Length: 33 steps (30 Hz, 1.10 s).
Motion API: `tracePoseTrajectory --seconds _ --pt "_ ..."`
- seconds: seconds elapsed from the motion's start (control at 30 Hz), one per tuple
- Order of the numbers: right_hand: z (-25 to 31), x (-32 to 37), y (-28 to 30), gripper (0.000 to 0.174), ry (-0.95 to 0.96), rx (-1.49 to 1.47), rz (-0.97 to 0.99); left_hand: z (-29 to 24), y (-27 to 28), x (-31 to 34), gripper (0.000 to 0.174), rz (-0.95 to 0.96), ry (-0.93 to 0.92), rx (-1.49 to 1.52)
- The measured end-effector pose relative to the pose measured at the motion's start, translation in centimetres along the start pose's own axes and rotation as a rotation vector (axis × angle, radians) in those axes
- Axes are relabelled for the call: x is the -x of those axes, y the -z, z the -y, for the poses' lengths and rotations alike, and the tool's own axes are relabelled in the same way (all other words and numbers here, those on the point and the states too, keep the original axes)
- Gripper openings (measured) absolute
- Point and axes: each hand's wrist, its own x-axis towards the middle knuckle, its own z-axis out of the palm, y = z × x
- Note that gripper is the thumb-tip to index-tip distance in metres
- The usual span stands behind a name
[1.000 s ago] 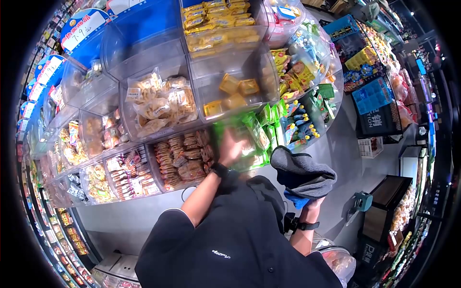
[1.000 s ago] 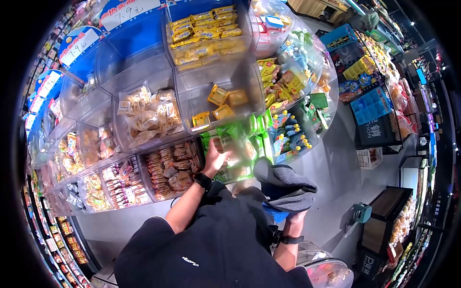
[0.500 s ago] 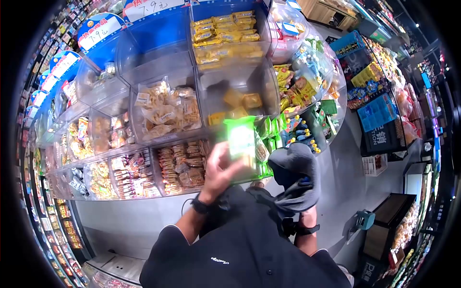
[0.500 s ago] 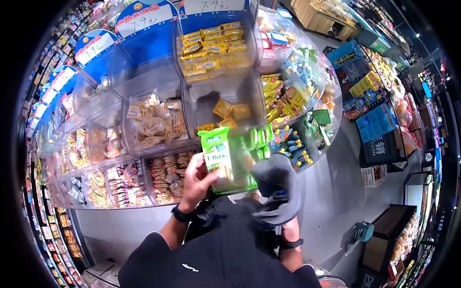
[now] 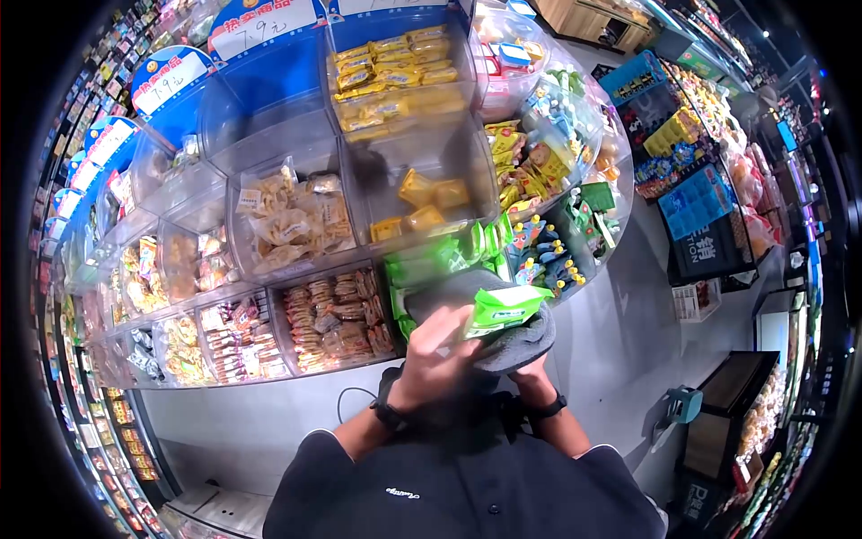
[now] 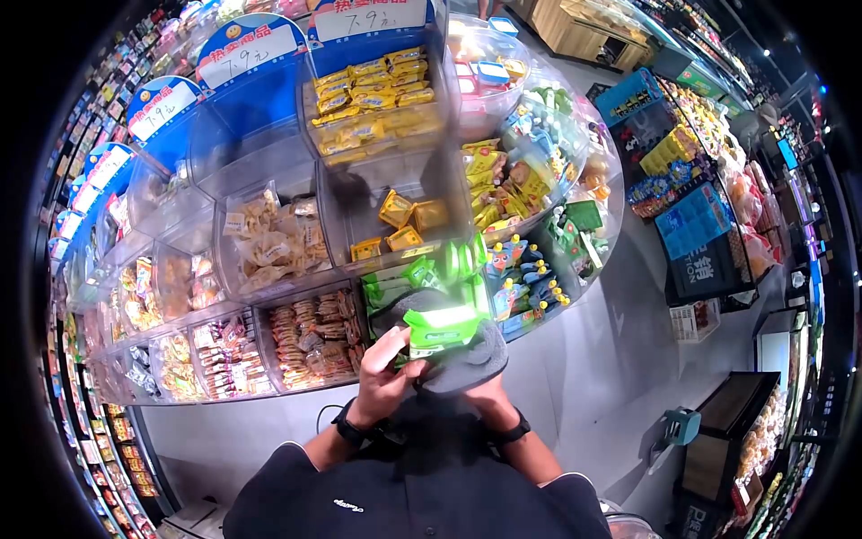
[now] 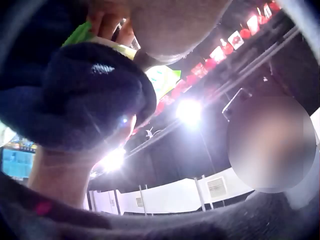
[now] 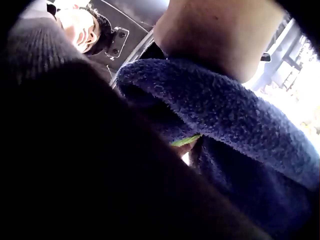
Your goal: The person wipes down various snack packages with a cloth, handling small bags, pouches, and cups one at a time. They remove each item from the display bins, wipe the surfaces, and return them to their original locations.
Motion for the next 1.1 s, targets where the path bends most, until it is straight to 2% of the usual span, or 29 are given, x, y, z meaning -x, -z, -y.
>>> tracePoseTrajectory --seconds 0.03,0.17,0.23,0.27,0.3,0.37,0.4,0.43,0.47,0.53,0.63,0.7,0.77,0.8,0.87,0.9,0.97,1.0,1.07,1.1 --pt "-0.8 0.4 0.6 0.067 0.008 0.136 -0.042 0.6 0.2 0.0 0.028 0.024 -0.009 0.011" --pt "0.3 1.5 1.1 0.077 -0.066 0.033 -0.074 1.9 0.6 -0.1 0.022 0.135 -0.052 -0.008" --pt "0.3 2.4 1.9 0.075 -0.177 -0.036 -0.096 2.1 1.1 -0.2 0.019 0.24 -0.051 -0.072" --pt "0.4 2.7 2.1 0.074 -0.258 -0.1 -0.126 2.2 1.1 -0.4 0.02 0.295 -0.007 0.013" --pt "1.2 2.8 2.2 0.071 -0.258 -0.131 -0.132 2.4 1.2 -0.6 0.022 0.35 0.037 0.096" --pt "1.0 3.0 2.5 0.07 -0.147 -0.166 -0.093 2.0 1.1 -0.6 0.028 0.403 0.111 0.329" --pt "0.9 3.1 2.6 0.069 -0.091 -0.183 -0.074 1.7 1.3 -0.6 0.029 0.457 0.232 0.42" --pt "0.5 2.5 2.9 0.069 0.026 0.037 0.082 1.6 1.6 -0.6 0.031 0.508 0.354 0.51" --pt "0.3 2.4 2.8 0.069 -0.057 -0.032 0.109 1.5 2.0 -0.5 0.033 0.556 0.476 0.6" --pt "0.8 2.4 2.3 0.071 -0.112 -0.054 0.145 3.2 2.4 0.1 0.033 0.704 0.594 0.699" --pt "-0.8 2.8 2.3 0.072 -0.109 -0.156 0.112 2.5 1.0 -0.1 0.038 0.708 0.549 0.683" --pt "-0.7 2.6 2.0 0.072 -0.176 -0.202 0.031 2.5 0.0 0.7 0.046 0.514 0.508 0.64" --pt "0.0 2.3 1.8 0.072 -0.275 -0.235 -0.075 1.3 -0.9 0.7 0.061 0.419 0.449 0.649" --pt "0.2 2.2 1.7 0.072 -0.326 -0.251 -0.128 1.7 -1.2 1.0 0.063 0.428 0.46 0.617" --pt "0.2 2.3 2.0 0.069 -0.207 -0.106 -0.16 2.8 -1.7 1.4 0.068 0.447 0.481 0.554" --pt "0.1 2.4 2.2 0.068 -0.155 -0.05 -0.182 2.8 -2.1 1.3 0.057 0.379 0.473 0.653" --pt "0.4 2.1 2.0 0.063 -0.04 0.033 -0.243 2.7 -1.7 0.9 0.07 0.409 0.54 0.868" --pt "-0.9 2.1 2.7 0.058 -0.064 0.114 -0.318 2.7 -1.4 0.7 0.076 0.423 0.57 0.975" --pt "-1.2 1.9 2.9 0.051 -0.018 0.185 -0.39 2.9 -0.5 0.4 0.076 0.546 0.479 0.782" --pt "-0.6 1.7 2.5 0.039 -0.012 0.119 -0.42 2.8 -0.2 0.2 0.076 0.62 0.445 0.634"
